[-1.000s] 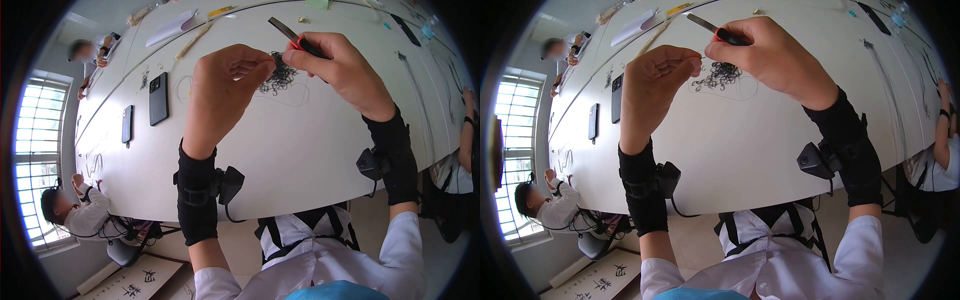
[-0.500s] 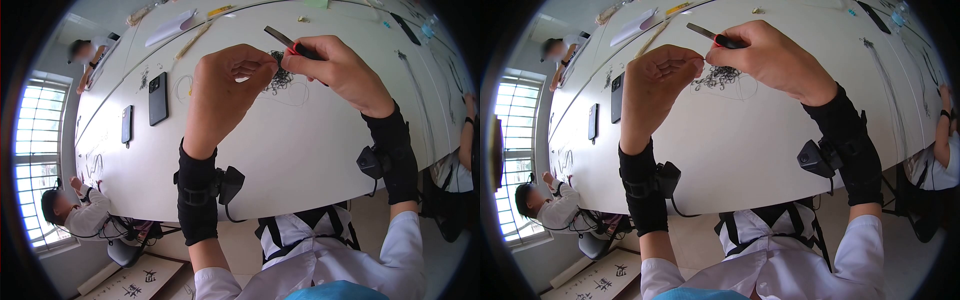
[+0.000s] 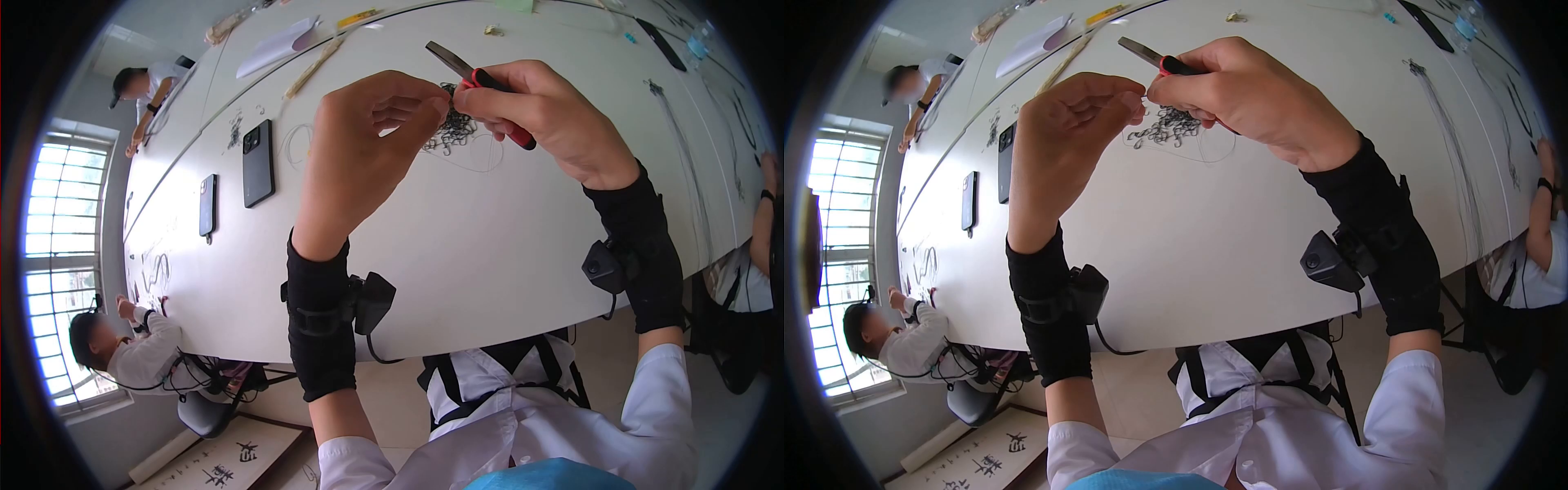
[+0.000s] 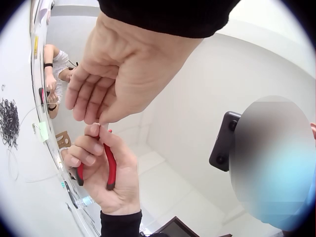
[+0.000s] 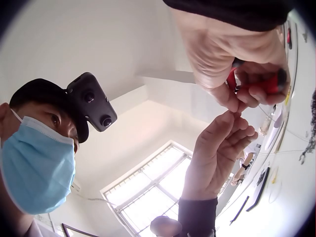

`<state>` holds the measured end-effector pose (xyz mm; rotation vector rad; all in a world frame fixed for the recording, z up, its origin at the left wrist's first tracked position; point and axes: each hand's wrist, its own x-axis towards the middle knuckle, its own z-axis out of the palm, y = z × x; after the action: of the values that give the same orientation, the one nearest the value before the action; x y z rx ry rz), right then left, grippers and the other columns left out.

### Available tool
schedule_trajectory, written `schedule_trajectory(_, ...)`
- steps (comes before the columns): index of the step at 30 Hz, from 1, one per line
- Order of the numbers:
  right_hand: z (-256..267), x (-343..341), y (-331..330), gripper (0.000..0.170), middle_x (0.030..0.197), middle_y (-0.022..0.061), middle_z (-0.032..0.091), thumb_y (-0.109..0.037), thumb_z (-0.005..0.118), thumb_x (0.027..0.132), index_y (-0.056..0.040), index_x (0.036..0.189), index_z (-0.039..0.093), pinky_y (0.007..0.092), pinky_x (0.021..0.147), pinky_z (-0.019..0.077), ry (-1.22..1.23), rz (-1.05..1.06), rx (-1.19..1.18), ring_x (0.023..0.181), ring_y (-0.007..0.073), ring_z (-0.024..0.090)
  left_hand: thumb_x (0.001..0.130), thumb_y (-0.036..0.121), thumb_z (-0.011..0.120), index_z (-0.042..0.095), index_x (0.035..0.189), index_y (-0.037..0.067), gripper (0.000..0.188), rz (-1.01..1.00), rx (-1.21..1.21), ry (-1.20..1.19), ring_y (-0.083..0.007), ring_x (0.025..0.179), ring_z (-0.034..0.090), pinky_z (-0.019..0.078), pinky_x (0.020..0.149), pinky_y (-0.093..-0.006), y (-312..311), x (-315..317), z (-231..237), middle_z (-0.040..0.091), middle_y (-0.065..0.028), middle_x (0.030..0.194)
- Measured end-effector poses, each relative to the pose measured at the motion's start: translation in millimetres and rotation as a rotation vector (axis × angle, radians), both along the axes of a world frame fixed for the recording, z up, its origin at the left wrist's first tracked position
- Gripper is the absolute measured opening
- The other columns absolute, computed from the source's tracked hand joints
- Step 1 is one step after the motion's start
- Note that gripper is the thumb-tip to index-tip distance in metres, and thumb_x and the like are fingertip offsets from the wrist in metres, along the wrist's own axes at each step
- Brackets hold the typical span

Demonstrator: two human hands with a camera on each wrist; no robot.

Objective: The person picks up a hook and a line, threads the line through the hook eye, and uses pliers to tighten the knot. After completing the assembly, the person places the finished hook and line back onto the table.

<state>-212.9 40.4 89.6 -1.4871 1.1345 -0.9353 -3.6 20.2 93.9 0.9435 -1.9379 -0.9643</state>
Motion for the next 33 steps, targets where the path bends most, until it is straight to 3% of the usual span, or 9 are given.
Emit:
schedule_trajectory(7, 2, 2, 1, 0.027, 0.065, -0.0016, 0.047, -0.029, 0.066, 0.089, -0.0026, 0.083, 0.068, 0.0267, 0.065, 0.0365, 0.000, -0.027, -0.001, 0.062, 0.0107, 0.043, 0.093, 0.006, 0.070, 0.071, 0.105, -0.005, 0.016, 0.017, -0.226, -0.063, -0.0166, 0.088, 0.072, 0.0562, 0.092, -0.0308, 1, 0, 1, 0.074, -0.0122, 0.098)
schedule_trajectory(12, -5, 1, -1, 0.027, 0.067, -0.0039, 0.051, -0.032, 0.070, 0.092, -0.0058, 0.088, 0.069, 0.0216, 0.058, 0.0322, 0.003, -0.033, -0.013, 0.059, 0.0053, 0.042, 0.091, 0.005, 0.072, 0.073, 0.099, -0.003, 0.011, 0.064, -0.141, -0.130, -0.0146, 0.084, 0.071, 0.0557, 0.086, -0.0274, 5, -6, 1, 0.075, -0.0102, 0.092)
schedule_trajectory(22, 0, -8, -4, 0.032, 0.072, -0.0030, 0.055, -0.036, 0.070, 0.092, -0.0043, 0.094, 0.071, 0.0209, 0.061, 0.0355, 0.132, -0.055, -0.131, 0.067, 0.0059, 0.048, 0.092, 0.006, 0.070, 0.070, 0.098, -0.004, 0.012, 0.016, -0.074, -0.096, -0.0141, 0.083, 0.071, 0.0561, 0.082, -0.0265, 1, -1, -3, 0.073, -0.0083, 0.089)
schedule_trajectory(28, -7, 1, -3, 0.029, 0.074, -0.0021, 0.057, -0.033, 0.068, 0.092, -0.0042, 0.095, 0.071, 0.0215, 0.065, 0.0367, -0.043, -0.059, -0.097, 0.068, 0.0071, 0.049, 0.091, 0.003, 0.069, 0.069, 0.098, -0.006, 0.011, 0.024, 0.119, 0.119, -0.0175, 0.083, 0.071, 0.0564, 0.083, -0.0286, 4, -2, 4, 0.072, -0.0112, 0.088)
schedule_trajectory(33, -12, 14, 0, 0.024, 0.074, -0.0001, 0.061, -0.025, 0.067, 0.091, -0.0023, 0.096, 0.071, 0.0238, 0.067, 0.0409, -0.147, -0.087, -0.160, 0.068, 0.0102, 0.053, 0.090, 0.004, 0.071, 0.069, 0.099, -0.007, 0.013, 0.059, 0.123, 0.267, -0.0177, 0.082, 0.071, 0.0564, 0.082, -0.0288, 2, -1, 2, 0.072, -0.0113, 0.088)
